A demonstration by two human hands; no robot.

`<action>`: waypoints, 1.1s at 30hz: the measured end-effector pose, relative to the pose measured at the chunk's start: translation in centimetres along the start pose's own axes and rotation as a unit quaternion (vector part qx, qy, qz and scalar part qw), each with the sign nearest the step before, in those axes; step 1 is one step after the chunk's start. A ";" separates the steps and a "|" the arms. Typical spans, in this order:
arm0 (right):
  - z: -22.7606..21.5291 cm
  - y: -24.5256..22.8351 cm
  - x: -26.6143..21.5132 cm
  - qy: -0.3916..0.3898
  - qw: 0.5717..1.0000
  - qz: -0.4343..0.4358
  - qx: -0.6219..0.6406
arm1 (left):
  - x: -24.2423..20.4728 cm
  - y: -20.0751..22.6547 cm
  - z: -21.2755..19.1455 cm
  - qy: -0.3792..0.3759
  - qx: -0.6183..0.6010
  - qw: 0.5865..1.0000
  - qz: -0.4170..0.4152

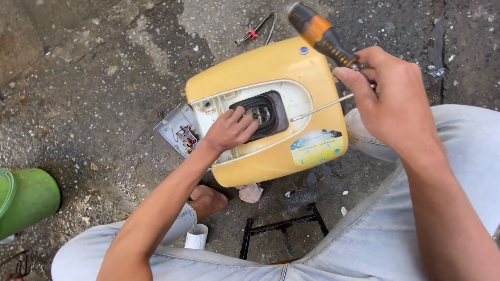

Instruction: Disassembling a small water heater to extract the heating element using a screwdriver and wrench.

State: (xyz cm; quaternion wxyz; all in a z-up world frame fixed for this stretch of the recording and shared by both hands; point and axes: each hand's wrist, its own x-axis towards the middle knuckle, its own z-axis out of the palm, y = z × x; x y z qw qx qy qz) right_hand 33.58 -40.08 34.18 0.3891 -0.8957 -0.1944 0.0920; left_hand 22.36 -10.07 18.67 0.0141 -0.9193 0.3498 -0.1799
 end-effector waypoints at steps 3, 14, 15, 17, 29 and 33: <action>0.7 0.7 0.1 -0.010 1.000 -0.010 -0.017 | -0.4 0.1 -0.1 0.021 -0.015 0.999 -0.029; 1.8 -0.4 0.4 -0.021 0.999 0.012 -0.022 | -1.3 -0.1 0.4 0.054 -0.034 0.997 -0.052; 1.8 -0.4 0.5 -0.018 1.000 0.002 -0.019 | -1.3 -0.2 0.5 0.062 -0.044 0.996 -0.057; 1.7 -0.5 0.9 -0.015 1.000 -0.001 -0.014 | -1.9 -0.1 1.0 0.057 -0.044 0.995 -0.072; 1.7 -0.8 0.2 0.015 0.999 -0.039 -0.004 | -1.2 -1.8 -1.6 -0.055 -0.037 0.997 0.050; 1.8 -0.5 0.1 0.035 0.996 -0.072 -0.026 | -1.0 -2.2 -1.7 -0.054 0.024 0.992 0.110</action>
